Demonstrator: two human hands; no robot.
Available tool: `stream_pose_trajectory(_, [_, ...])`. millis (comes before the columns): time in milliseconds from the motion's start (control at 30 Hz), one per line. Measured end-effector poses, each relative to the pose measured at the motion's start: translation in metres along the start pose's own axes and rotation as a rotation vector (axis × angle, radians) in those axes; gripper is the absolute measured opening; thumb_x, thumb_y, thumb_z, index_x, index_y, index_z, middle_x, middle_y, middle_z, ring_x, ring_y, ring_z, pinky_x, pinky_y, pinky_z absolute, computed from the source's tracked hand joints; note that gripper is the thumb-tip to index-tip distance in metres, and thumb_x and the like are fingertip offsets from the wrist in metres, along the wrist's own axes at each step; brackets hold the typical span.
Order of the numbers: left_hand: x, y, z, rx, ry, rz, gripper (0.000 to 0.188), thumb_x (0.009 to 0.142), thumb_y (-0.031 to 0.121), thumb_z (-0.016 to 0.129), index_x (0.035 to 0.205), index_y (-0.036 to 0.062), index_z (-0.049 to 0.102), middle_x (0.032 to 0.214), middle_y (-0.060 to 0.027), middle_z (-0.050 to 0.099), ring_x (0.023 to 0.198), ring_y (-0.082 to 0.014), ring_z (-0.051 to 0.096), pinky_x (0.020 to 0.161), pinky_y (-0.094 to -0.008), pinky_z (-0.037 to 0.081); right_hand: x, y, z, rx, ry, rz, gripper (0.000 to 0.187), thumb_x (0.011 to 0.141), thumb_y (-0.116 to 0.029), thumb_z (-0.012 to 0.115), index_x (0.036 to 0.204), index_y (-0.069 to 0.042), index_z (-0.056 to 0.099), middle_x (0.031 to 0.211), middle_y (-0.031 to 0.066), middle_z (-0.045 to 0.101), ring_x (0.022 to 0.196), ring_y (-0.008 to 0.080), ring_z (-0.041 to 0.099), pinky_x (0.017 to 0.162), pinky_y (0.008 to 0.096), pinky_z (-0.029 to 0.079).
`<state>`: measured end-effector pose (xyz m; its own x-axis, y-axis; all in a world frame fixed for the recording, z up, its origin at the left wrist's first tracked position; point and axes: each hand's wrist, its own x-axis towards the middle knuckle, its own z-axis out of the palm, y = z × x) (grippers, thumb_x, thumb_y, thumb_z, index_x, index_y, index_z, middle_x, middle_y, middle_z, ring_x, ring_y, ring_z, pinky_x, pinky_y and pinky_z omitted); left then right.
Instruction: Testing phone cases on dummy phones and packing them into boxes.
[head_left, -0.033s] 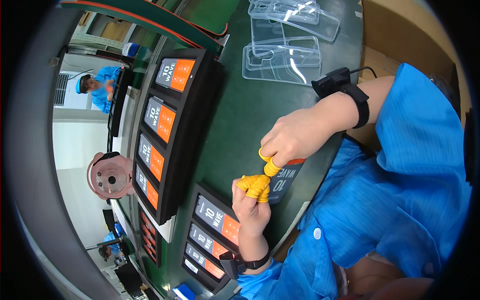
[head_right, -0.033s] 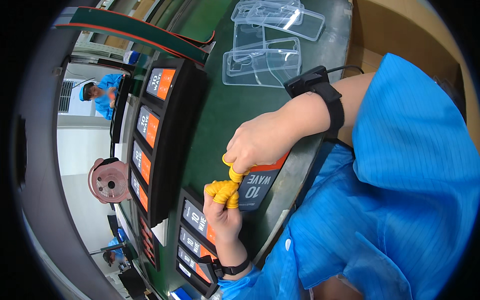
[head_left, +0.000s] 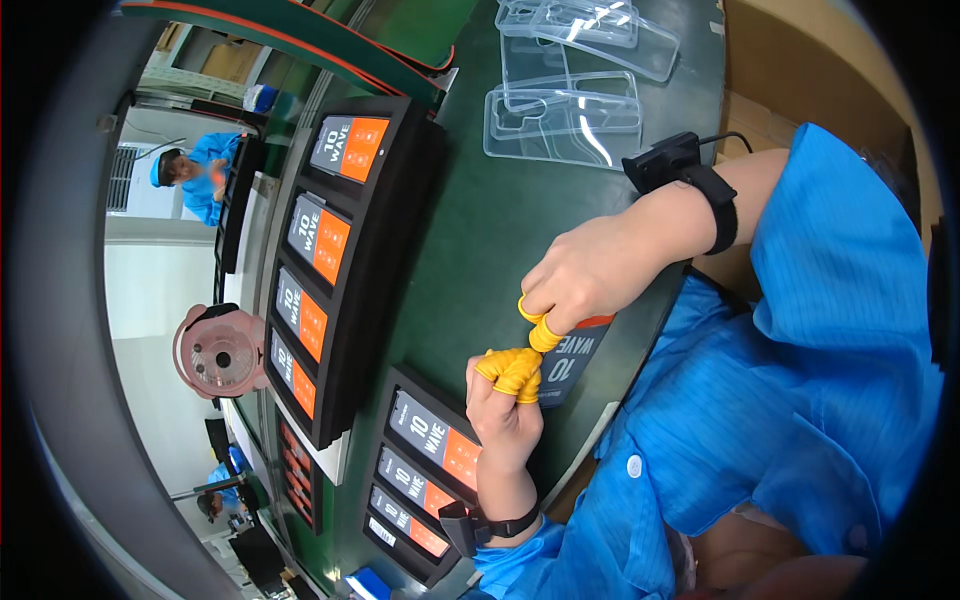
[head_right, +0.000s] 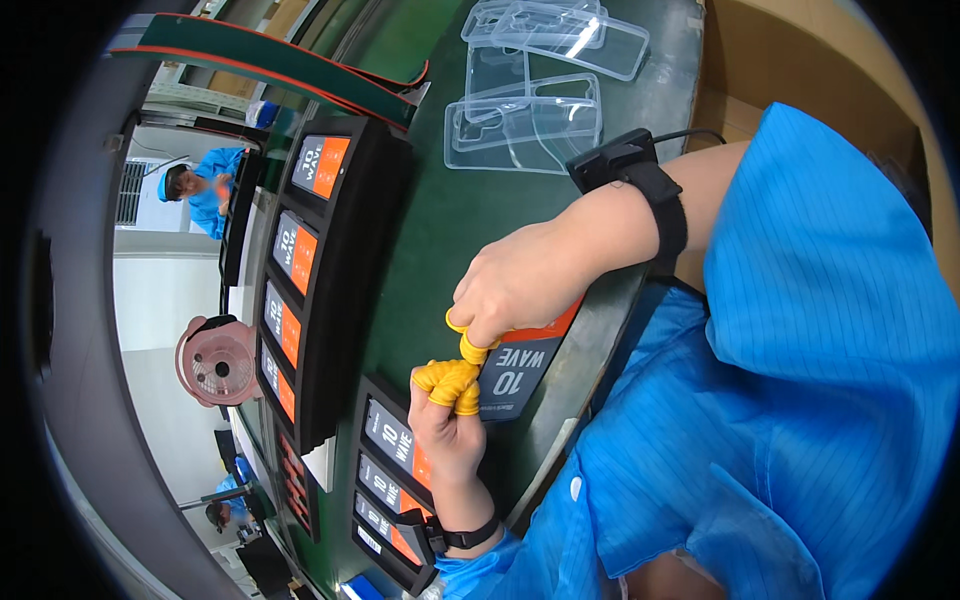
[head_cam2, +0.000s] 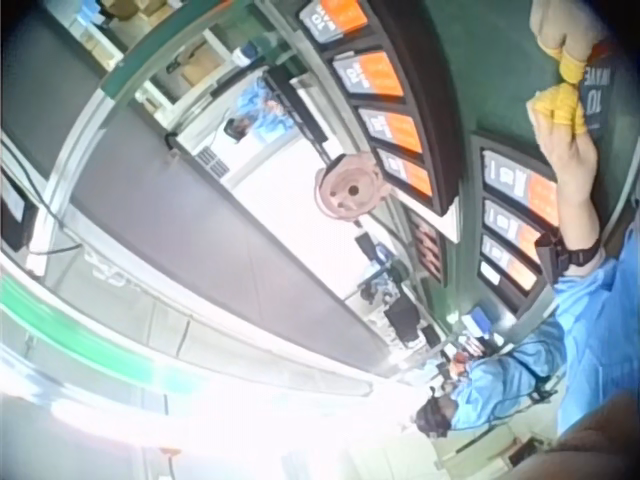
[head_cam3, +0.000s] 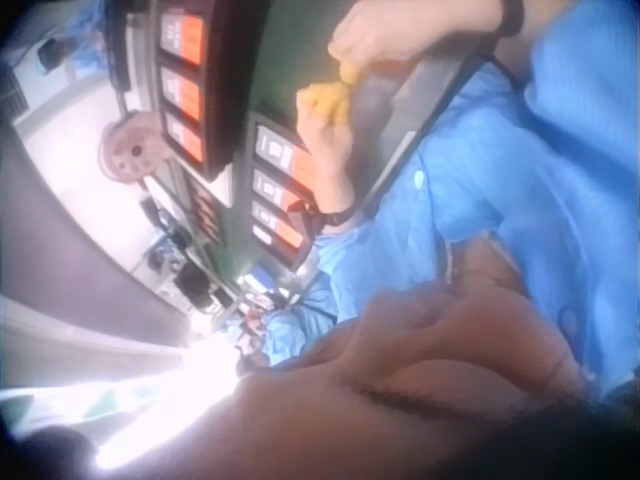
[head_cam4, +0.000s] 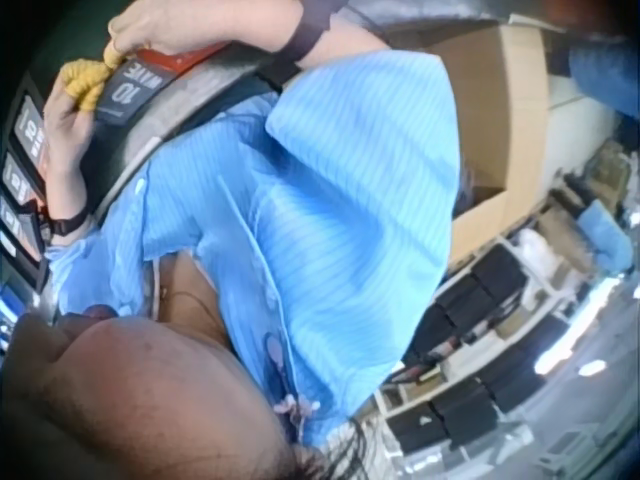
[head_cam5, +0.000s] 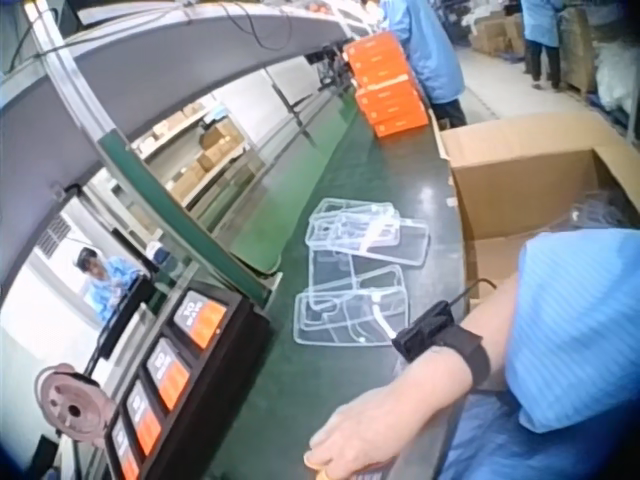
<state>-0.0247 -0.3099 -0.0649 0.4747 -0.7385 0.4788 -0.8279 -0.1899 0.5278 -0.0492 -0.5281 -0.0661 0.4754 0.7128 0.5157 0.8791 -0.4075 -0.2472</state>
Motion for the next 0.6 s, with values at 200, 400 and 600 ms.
stream_pose_trajectory(200, [0.000,-0.002,0.004,0.051,-0.021,0.080,0.026,0.056,-0.008,0.060,0.080,0.0019,0.060,0.077,-0.0103,0.054,0.067,-0.0284,0.050,0.064,-0.0341,0.044,-0.001,-0.003,-0.004,0.019,0.011,-0.027,0.006,0.065,-0.005,0.055,0.070,-0.003,0.052,0.070,0.0066,0.048,0.070,0.0211,0.051,0.053,0.0311,0.045])
stream_pose_trajectory(400, [-0.002,-0.007,0.003,0.095,-0.063,0.112,0.025,0.060,0.003,0.064,0.084,0.0020,0.059,0.083,-0.0113,0.054,0.072,-0.0293,0.049,0.067,-0.0356,0.043,-0.005,0.001,-0.002,0.007,-0.044,-0.044,0.010,0.071,-0.009,0.054,0.079,-0.004,0.051,0.076,0.0070,0.048,0.074,0.0215,0.050,0.047,0.0288,0.046])
stream_pose_trajectory(600, [-0.001,0.000,-0.001,0.043,0.052,-0.218,0.057,0.067,0.040,0.063,0.103,-0.0013,0.047,0.097,-0.0157,0.049,0.089,-0.0328,0.045,0.078,-0.0385,0.037,-0.008,0.002,-0.002,0.130,0.095,0.247,0.018,0.076,-0.011,0.054,0.091,-0.001,0.050,0.085,0.0111,0.053,0.080,0.0254,0.053,0.062,0.0322,0.047])
